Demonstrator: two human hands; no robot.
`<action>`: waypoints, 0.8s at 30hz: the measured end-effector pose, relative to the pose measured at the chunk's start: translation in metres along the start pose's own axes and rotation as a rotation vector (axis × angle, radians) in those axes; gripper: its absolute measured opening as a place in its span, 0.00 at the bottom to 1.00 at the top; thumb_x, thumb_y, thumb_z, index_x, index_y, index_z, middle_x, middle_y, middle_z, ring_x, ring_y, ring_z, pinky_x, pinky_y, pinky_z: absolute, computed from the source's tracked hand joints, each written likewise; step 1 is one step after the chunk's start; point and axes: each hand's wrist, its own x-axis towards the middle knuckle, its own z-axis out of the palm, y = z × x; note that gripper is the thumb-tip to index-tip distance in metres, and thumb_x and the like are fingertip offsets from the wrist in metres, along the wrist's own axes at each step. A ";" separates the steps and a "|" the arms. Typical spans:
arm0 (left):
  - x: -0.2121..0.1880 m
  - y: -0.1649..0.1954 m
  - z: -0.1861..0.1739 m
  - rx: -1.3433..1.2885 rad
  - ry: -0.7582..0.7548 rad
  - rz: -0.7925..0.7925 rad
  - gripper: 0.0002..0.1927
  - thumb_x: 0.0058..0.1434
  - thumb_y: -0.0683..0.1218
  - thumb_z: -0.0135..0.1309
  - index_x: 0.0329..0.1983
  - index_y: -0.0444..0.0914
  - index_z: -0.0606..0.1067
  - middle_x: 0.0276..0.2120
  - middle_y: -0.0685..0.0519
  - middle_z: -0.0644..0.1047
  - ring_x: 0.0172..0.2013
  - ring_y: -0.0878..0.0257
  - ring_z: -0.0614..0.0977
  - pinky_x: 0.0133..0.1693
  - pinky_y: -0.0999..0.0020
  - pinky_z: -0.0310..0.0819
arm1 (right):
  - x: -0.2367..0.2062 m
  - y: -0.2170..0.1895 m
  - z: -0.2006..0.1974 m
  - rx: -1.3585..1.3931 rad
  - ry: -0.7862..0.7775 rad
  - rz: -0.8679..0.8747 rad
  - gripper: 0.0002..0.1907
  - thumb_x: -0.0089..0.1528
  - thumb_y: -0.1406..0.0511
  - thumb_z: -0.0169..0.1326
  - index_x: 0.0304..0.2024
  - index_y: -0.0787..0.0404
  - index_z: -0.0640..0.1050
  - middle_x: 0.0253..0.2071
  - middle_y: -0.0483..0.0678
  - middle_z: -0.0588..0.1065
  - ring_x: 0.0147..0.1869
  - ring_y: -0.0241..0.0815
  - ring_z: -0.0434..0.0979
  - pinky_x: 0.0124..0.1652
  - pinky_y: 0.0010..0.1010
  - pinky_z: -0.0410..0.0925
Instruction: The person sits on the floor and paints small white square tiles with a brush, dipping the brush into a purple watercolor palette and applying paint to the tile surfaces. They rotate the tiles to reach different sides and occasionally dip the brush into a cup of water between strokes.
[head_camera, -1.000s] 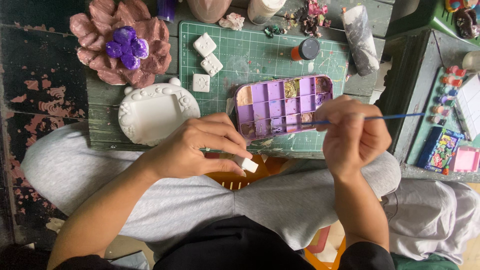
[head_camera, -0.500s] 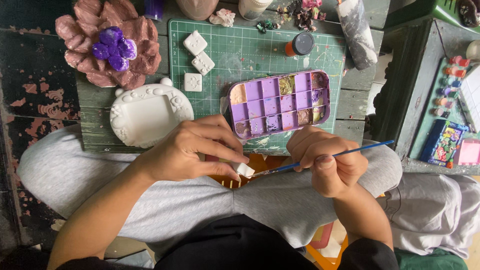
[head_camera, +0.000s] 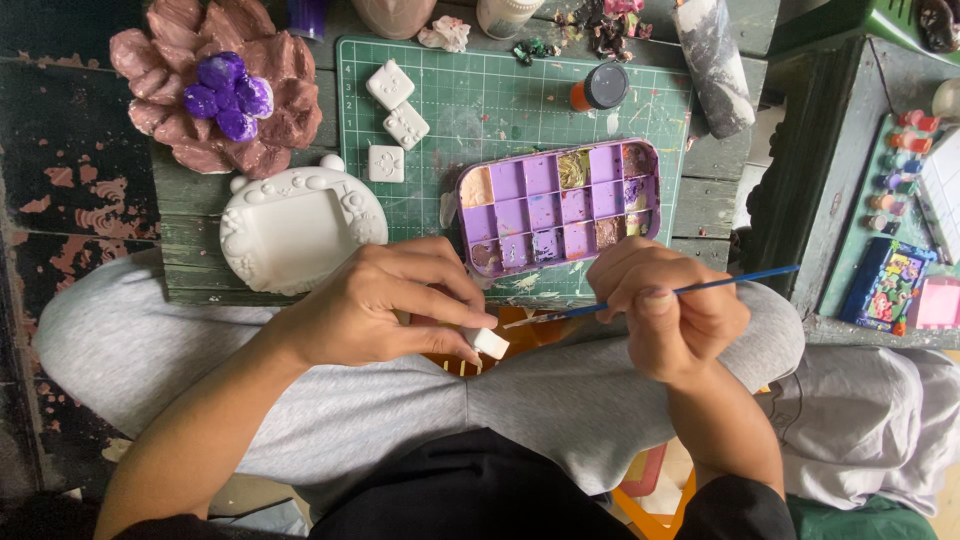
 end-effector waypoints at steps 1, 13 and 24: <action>0.000 0.001 0.000 -0.010 0.000 -0.025 0.15 0.52 0.41 0.71 0.44 0.40 0.84 0.41 0.54 0.83 0.43 0.64 0.82 0.40 0.72 0.82 | 0.001 -0.001 0.000 0.017 0.027 0.002 0.16 0.77 0.63 0.45 0.39 0.69 0.70 0.28 0.53 0.73 0.27 0.41 0.72 0.31 0.34 0.70; 0.003 0.005 0.000 -0.017 0.000 -0.069 0.15 0.53 0.40 0.71 0.45 0.38 0.84 0.41 0.53 0.83 0.42 0.64 0.81 0.33 0.76 0.82 | 0.003 -0.010 -0.004 -0.027 -0.019 -0.089 0.15 0.75 0.63 0.45 0.37 0.69 0.70 0.27 0.52 0.73 0.29 0.42 0.73 0.30 0.34 0.72; 0.001 0.005 0.002 -0.040 -0.002 -0.088 0.14 0.53 0.40 0.71 0.43 0.38 0.83 0.42 0.52 0.82 0.42 0.65 0.81 0.32 0.77 0.82 | 0.001 -0.011 -0.004 -0.014 -0.076 -0.074 0.14 0.76 0.64 0.46 0.38 0.69 0.71 0.28 0.53 0.74 0.28 0.44 0.76 0.32 0.36 0.74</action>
